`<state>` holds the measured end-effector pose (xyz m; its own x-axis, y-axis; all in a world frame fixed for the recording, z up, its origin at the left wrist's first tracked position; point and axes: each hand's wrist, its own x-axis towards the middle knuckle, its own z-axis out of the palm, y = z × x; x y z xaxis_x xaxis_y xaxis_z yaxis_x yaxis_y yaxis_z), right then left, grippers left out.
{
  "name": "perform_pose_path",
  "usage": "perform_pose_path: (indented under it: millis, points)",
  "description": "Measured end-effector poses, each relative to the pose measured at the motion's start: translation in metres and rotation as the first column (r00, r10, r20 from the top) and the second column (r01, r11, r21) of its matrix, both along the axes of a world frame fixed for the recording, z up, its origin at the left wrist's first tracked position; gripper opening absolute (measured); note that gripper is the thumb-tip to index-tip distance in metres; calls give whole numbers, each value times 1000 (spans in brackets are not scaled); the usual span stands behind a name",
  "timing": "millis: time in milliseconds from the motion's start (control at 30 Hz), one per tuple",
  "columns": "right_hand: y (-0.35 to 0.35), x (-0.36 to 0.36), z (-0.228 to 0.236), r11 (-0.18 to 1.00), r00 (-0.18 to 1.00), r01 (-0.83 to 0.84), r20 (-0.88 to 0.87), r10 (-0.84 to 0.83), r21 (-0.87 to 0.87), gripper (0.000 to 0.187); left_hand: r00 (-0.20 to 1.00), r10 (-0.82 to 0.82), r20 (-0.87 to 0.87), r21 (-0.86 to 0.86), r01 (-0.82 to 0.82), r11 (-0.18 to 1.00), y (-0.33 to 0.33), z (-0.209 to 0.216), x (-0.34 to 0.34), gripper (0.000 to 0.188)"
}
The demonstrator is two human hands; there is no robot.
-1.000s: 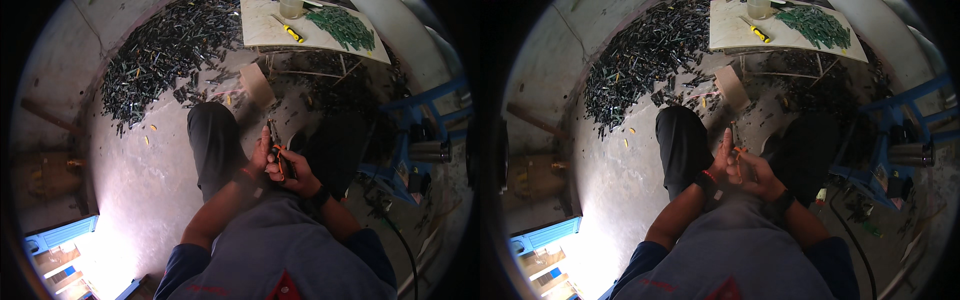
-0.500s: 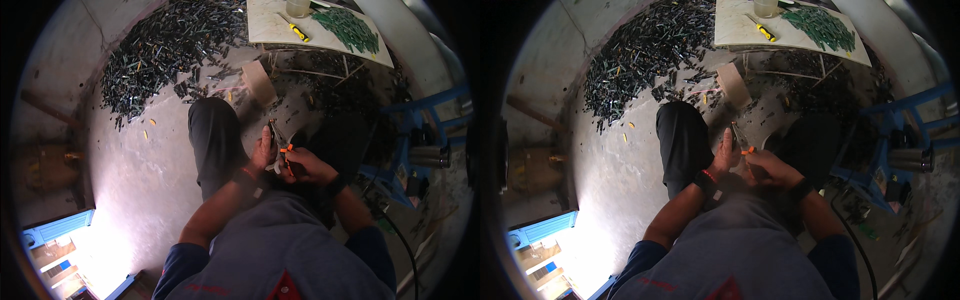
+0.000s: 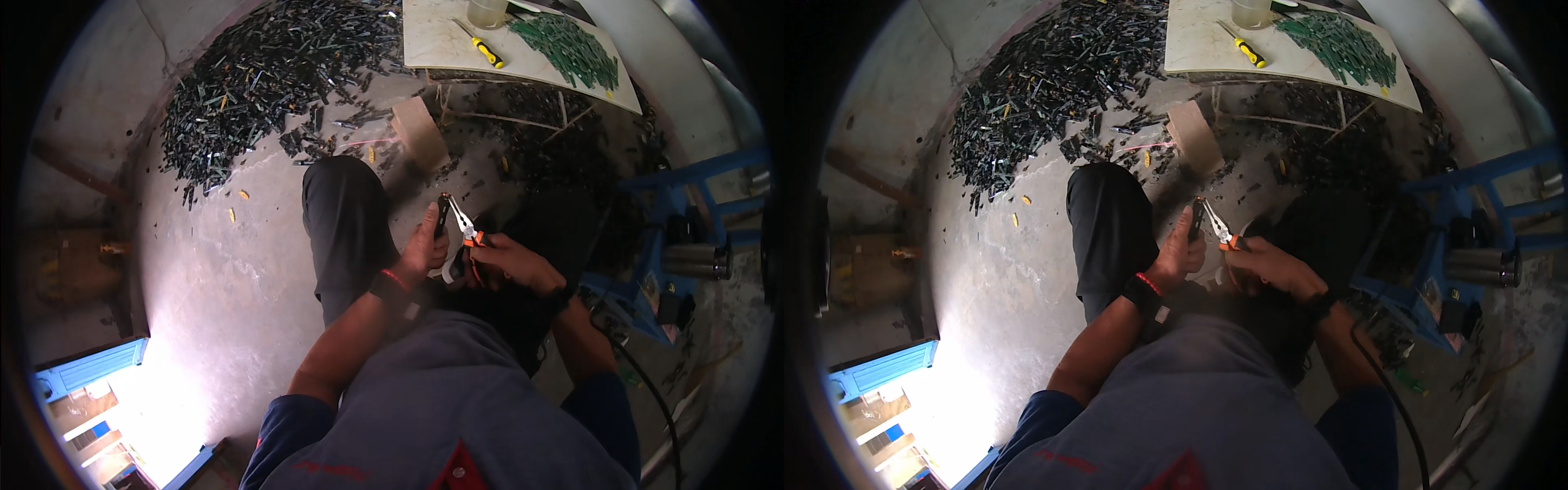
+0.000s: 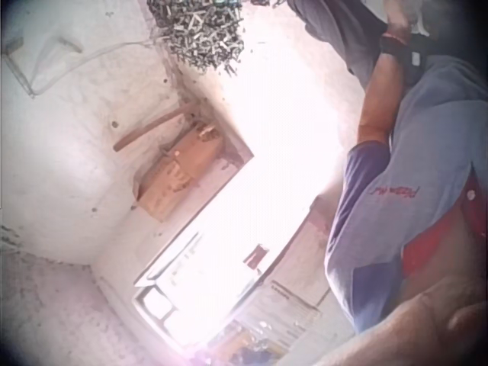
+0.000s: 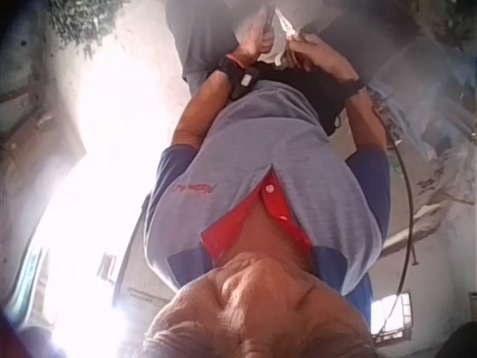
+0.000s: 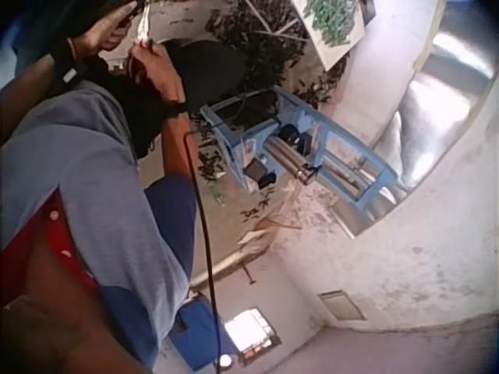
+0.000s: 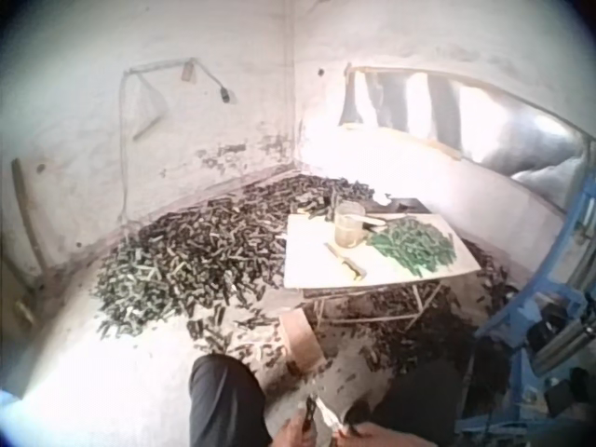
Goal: The person is sitting on the floor and using pliers to strip components from small electronic parts. The person holds the parts with one hand and uses the pliers with the other to remove pieces, which fall onto the floor.
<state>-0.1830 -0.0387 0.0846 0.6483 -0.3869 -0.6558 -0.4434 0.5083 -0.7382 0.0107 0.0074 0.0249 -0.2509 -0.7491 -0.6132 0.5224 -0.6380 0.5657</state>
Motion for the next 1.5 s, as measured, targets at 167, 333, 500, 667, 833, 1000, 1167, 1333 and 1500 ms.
perform_pose_path:
  millis: [167, 333, 500, 667, 833, 1000, 1167, 1333, 1500]
  points:
    - [-2, 0, 8, 993, 993, -27, 118, 13, 118, 35, 1000, 4, -20, 24, -4, 1000, -1, -1, -1, 60]
    - [-3, 1, 10, 990, 990, -9, 140, -11, 143, 39, 1000, -22, -17, 13, 22, 1000, 0, -1, -1, 60]
    - [-4, 2, 7, 992, 991, -28, 134, 11, 125, 41, 1000, -26, 7, 11, 26, 1000, 0, -4, -1, 60]
    - [-3, 0, 10, 993, 993, -35, 119, 22, 110, 41, 1000, -20, 1, 20, 20, 1000, -1, -8, -3, 59]
    - [-2, 0, 10, 993, 993, -23, 114, 10, 113, 41, 999, -34, 11, 3, 34, 999, 0, -4, -1, 59]
    - [-2, 1, 10, 994, 994, -29, 111, 17, 107, 43, 1000, -29, 4, 9, 29, 1000, 0, -7, 0, 58]
    - [-5, -1, 12, 990, 990, -52, 135, 34, 132, 51, 999, -43, -20, -5, 43, 999, 0, -8, 0, 58]
    - [-6, -4, 9, 989, 979, -42, 203, 12, 142, 54, 999, -45, -9, -17, 45, 999, 0, -7, -2, 59]
    - [-6, -4, 5, 988, 977, -11, 211, -22, 153, 57, 996, -69, 52, -52, 72, 996, -1, -6, -4, 64]
